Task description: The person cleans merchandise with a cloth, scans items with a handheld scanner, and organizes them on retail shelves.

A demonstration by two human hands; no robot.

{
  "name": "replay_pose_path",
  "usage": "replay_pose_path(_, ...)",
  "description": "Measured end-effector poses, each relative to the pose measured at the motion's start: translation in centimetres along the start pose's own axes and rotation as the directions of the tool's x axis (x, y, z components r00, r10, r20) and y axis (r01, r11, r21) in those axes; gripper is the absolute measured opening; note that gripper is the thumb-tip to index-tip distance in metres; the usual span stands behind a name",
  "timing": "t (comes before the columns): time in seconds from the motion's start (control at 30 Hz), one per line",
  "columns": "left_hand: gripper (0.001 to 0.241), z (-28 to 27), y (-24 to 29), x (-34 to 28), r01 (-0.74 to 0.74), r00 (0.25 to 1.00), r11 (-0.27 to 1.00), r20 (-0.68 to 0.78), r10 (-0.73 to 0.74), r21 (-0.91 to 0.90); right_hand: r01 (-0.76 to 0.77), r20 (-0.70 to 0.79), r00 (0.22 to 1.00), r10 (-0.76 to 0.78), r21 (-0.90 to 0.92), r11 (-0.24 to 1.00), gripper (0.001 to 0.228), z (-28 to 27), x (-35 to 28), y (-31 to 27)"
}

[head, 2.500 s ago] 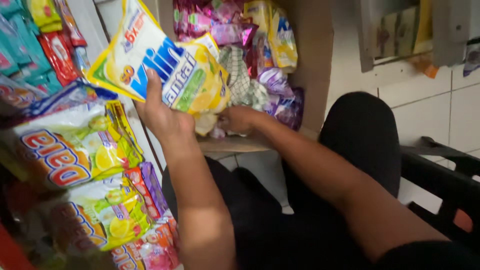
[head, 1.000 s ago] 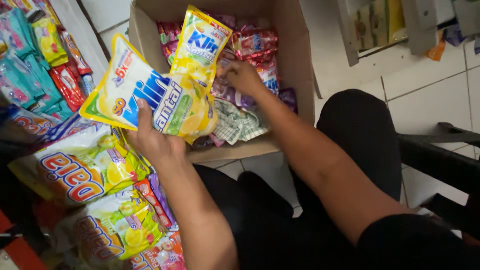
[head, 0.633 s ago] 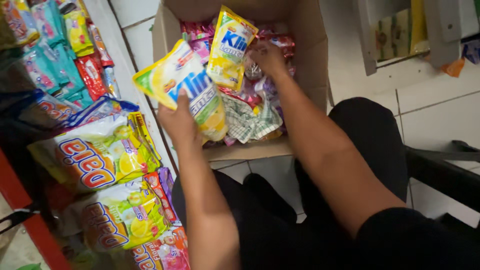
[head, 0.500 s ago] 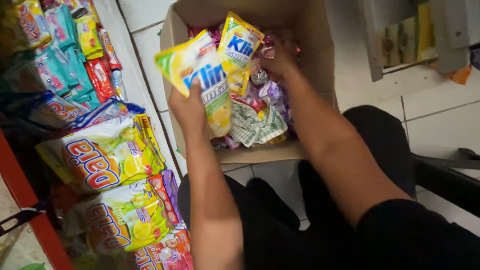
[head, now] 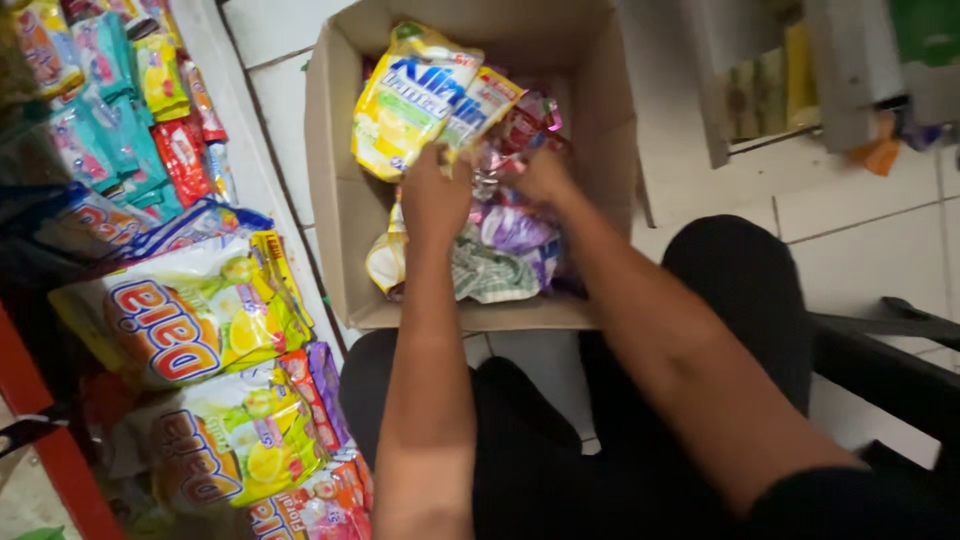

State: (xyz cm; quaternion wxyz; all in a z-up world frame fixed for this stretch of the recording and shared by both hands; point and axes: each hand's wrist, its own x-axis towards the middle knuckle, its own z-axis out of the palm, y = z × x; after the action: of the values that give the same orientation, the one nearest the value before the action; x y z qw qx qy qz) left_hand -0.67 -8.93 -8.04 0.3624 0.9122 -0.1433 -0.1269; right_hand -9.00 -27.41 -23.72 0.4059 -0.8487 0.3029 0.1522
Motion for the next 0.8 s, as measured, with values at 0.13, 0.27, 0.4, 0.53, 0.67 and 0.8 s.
replay_pose_path(0.13, 0.049, -0.6, -0.6, -3.0, 0.27, 0.934, 0.959, 0.265, -0.238, -0.089, 0.084, 0.05, 0.991, -0.123, 0.486, 0.87, 0.05, -2.4, -7.8, -7.3)
replay_pose_path(0.27, 0.039, -2.1, -1.4, -5.2, 0.419, 0.908, 0.57, 0.344, -0.241, -0.706, 0.285, 0.119, 0.882, -0.455, 0.634, 0.719, 0.054, -5.5, -12.7, -12.2)
replay_pose_path(0.4, 0.042, -4.0, -2.0, -5.6, 0.3, 0.949, 0.152, 0.278, -0.152, -0.942, 0.374, 0.168, 0.834, -0.526, 0.529, 0.762, 0.061, -7.1, -12.7, -13.7)
replay_pose_path(0.53, 0.053, -7.9, -0.9, -6.3, 0.141, 0.976, -0.069, 0.15, -0.155, -0.988, 0.298, -0.009, 0.936, -0.353, 0.556, 0.776, 0.045, -7.0, -10.2, -11.2)
replay_pose_path(0.67, 0.067, -13.2, -0.4, -9.2, -0.031, 0.996, -0.173, -0.016, -0.087, -0.984, 0.153, 0.17, 0.952, -0.255, 0.457, 0.876, 0.042, -3.0, -8.0, -8.9)
replay_pose_path(0.8, 0.07, -13.8, -0.8, -10.5, -0.019, 0.993, -0.362, 0.025, -0.116, -0.932, 0.597, -0.029, 0.8, -0.599, 0.142, 0.79, 0.059, 3.5, -9.8, -7.6)
